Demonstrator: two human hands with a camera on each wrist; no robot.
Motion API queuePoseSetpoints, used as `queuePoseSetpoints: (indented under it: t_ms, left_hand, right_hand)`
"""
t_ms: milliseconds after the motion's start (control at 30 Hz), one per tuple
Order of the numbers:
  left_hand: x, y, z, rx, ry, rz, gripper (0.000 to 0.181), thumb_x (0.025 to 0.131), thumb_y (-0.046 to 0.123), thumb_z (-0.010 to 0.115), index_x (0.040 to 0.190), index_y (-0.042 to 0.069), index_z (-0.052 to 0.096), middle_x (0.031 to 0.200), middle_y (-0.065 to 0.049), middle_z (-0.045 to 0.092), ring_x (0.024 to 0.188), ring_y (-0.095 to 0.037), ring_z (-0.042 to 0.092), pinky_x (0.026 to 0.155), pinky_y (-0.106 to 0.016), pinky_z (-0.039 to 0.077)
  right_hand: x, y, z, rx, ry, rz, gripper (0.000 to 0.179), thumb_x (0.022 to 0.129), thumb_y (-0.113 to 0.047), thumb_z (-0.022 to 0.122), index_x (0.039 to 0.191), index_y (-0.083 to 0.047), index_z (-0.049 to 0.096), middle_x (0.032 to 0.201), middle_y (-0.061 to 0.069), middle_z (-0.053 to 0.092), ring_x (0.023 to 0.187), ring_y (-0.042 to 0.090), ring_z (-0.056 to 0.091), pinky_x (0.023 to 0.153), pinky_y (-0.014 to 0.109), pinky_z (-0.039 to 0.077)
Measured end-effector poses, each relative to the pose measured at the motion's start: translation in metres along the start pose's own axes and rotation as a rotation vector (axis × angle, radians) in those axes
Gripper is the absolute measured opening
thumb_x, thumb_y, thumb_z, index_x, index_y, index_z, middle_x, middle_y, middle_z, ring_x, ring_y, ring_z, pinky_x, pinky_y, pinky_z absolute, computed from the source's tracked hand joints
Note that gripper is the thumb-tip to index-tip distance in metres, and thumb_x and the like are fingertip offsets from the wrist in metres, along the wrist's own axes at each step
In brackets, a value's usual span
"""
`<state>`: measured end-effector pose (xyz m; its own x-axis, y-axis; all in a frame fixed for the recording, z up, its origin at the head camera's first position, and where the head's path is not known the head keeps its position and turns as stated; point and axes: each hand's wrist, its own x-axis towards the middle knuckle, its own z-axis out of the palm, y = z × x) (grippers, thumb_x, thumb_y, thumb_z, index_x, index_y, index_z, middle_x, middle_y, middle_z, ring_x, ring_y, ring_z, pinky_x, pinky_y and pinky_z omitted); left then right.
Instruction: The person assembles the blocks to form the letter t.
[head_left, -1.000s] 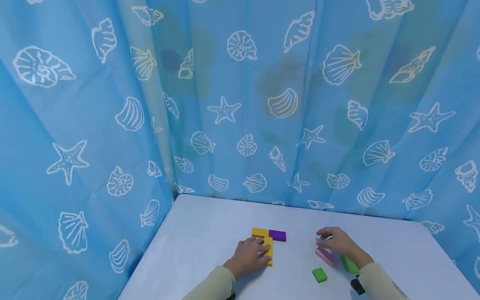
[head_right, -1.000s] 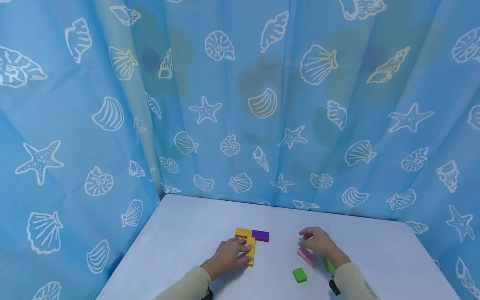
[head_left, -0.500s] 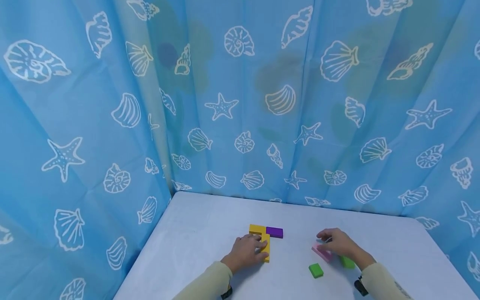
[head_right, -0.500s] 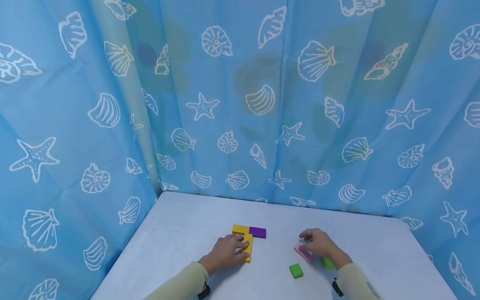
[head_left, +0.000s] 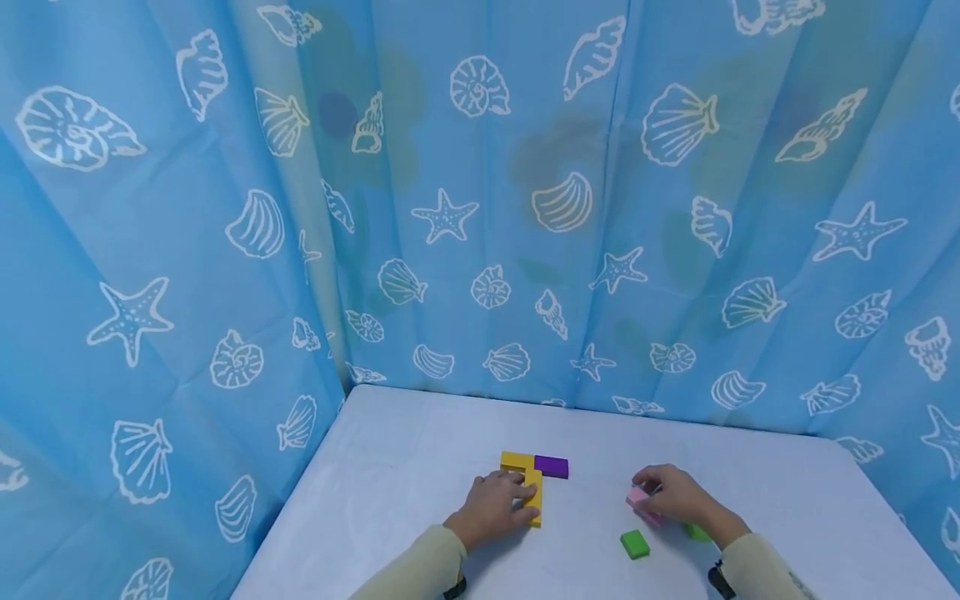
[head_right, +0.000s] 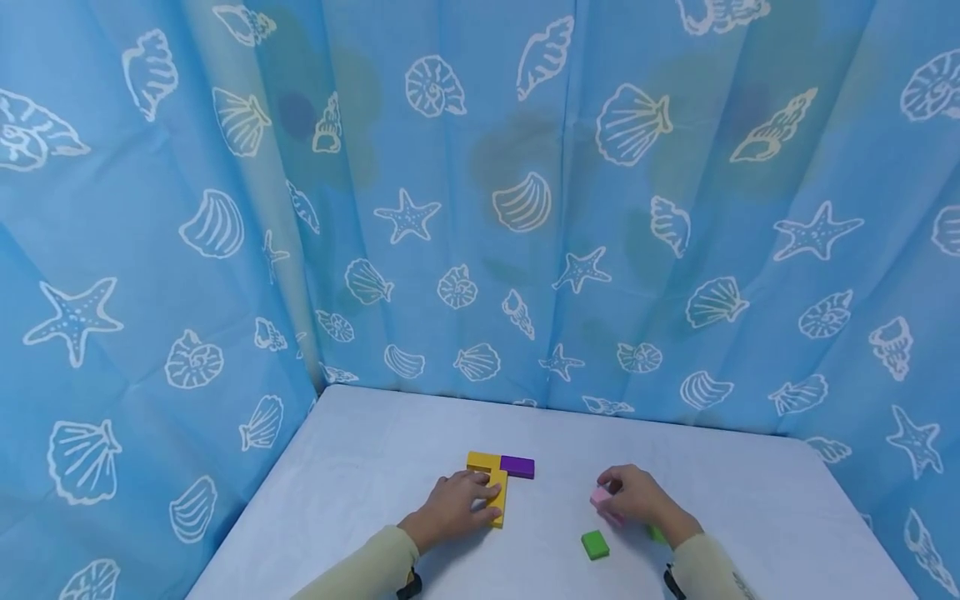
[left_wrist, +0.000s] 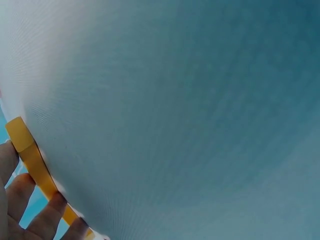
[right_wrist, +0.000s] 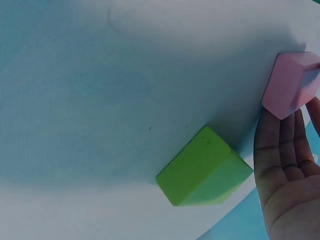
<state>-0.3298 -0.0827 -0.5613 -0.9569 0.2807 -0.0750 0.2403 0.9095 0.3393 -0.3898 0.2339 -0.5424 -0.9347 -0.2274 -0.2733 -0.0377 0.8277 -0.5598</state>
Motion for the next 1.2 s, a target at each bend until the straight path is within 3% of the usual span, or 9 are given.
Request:
queuePoseSetpoints:
  t_ms: [367, 533, 700, 1200]
  left_hand:
    - [0.003, 0.0, -0.001, 0.019, -0.01, -0.008, 0.047, 0.091, 0.054, 0.063, 0.134, 0.034, 0.061, 0.141, 0.004, 0.058, 0.134, -0.026, 0.05, 0.106, -0.061, 0.041]
    - [0.002, -0.001, 0.001, 0.021, -0.03, -0.002, 0.047, 0.091, 0.055, 0.063, 0.134, 0.035, 0.061, 0.142, 0.003, 0.058, 0.133, -0.028, 0.051, 0.105, -0.061, 0.042]
    - [0.004, -0.003, 0.003, 0.031, -0.008, 0.012, 0.047, 0.092, 0.056, 0.061, 0.135, 0.036, 0.06, 0.142, 0.005, 0.057, 0.134, -0.026, 0.05, 0.106, -0.061, 0.042]
    - [0.003, 0.0, 0.0, 0.024, -0.016, -0.004, 0.047, 0.091, 0.054, 0.064, 0.134, 0.034, 0.061, 0.143, 0.003, 0.057, 0.135, -0.025, 0.049, 0.107, -0.06, 0.041]
  right_hand:
    - [0.002, -0.003, 0.002, -0.019, 0.046, 0.006, 0.04, 0.088, -0.024, 0.072, 0.119, 0.0, 0.065, 0.096, 0.008, 0.064, 0.083, 0.019, 0.056, 0.074, 0.034, 0.055]
    - [0.007, -0.002, 0.01, -0.057, 0.082, -0.002, 0.041, 0.088, -0.028, 0.073, 0.117, 0.0, 0.065, 0.096, 0.007, 0.063, 0.084, 0.019, 0.056, 0.076, 0.036, 0.055]
    - [0.008, -0.005, 0.008, -0.055, 0.1, -0.008, 0.042, 0.089, -0.029, 0.072, 0.118, 0.0, 0.065, 0.1, 0.008, 0.064, 0.087, 0.019, 0.057, 0.079, 0.038, 0.056]
    - [-0.008, -0.003, 0.002, 0.02, 0.06, -0.004, 0.061, 0.079, -0.019, 0.082, 0.133, -0.005, 0.058, 0.133, 0.022, 0.057, 0.106, 0.03, 0.061, 0.091, 0.051, 0.054]
